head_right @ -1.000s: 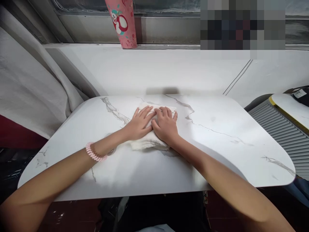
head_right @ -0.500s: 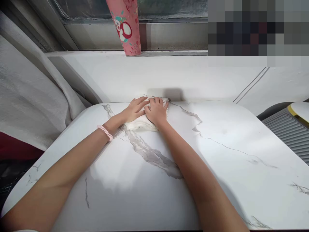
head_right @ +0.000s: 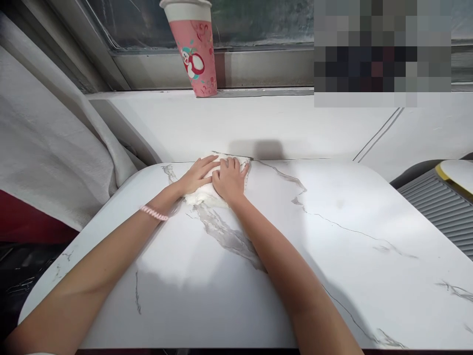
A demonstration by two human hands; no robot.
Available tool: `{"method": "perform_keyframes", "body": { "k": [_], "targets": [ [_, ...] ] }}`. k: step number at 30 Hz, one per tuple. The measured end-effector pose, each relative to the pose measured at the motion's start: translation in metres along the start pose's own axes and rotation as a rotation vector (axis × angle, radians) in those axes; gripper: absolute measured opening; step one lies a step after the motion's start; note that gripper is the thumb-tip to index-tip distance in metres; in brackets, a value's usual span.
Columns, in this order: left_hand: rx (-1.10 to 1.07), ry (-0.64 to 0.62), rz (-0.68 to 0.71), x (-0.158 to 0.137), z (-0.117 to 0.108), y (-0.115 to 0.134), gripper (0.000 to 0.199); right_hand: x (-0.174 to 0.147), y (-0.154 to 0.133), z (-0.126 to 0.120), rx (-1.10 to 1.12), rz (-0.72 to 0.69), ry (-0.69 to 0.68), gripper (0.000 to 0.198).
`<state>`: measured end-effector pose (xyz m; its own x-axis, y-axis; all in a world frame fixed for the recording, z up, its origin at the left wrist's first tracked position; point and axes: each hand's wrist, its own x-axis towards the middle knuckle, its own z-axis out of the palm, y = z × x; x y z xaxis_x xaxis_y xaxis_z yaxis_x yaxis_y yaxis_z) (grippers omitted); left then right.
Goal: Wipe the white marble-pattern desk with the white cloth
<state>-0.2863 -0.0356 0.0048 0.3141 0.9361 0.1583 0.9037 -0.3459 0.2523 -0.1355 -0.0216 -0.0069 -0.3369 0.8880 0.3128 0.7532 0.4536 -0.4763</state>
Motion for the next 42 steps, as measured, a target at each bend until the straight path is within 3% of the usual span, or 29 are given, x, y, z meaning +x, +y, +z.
{"method": "perform_keyframes", "body": {
  "k": [7,16,23,28,34,42],
  "targets": [
    [0.019,-0.017,-0.028,-0.044,0.004,0.032,0.052,-0.049,-0.009,-0.017,0.003,-0.024,-0.054,0.048],
    [-0.034,-0.017,-0.034,-0.129,0.000,0.076,0.055,-0.128,-0.036,-0.035,-0.022,-0.064,-0.138,0.050],
    [-0.011,0.000,-0.081,-0.204,-0.012,0.085,0.056,-0.173,-0.074,-0.032,0.139,-0.166,-0.195,0.047],
    [0.007,0.010,-0.148,-0.244,-0.020,0.076,0.055,-0.183,-0.102,-0.021,0.231,-0.220,-0.239,0.047],
    [-0.018,0.000,-0.199,-0.244,-0.030,0.042,0.057,-0.161,-0.119,-0.001,0.249,-0.291,-0.236,0.047],
    [-0.054,-0.008,-0.192,-0.181,-0.039,-0.015,0.056,-0.091,-0.115,0.030,0.188,-0.269,-0.169,0.045]
  ]
}}
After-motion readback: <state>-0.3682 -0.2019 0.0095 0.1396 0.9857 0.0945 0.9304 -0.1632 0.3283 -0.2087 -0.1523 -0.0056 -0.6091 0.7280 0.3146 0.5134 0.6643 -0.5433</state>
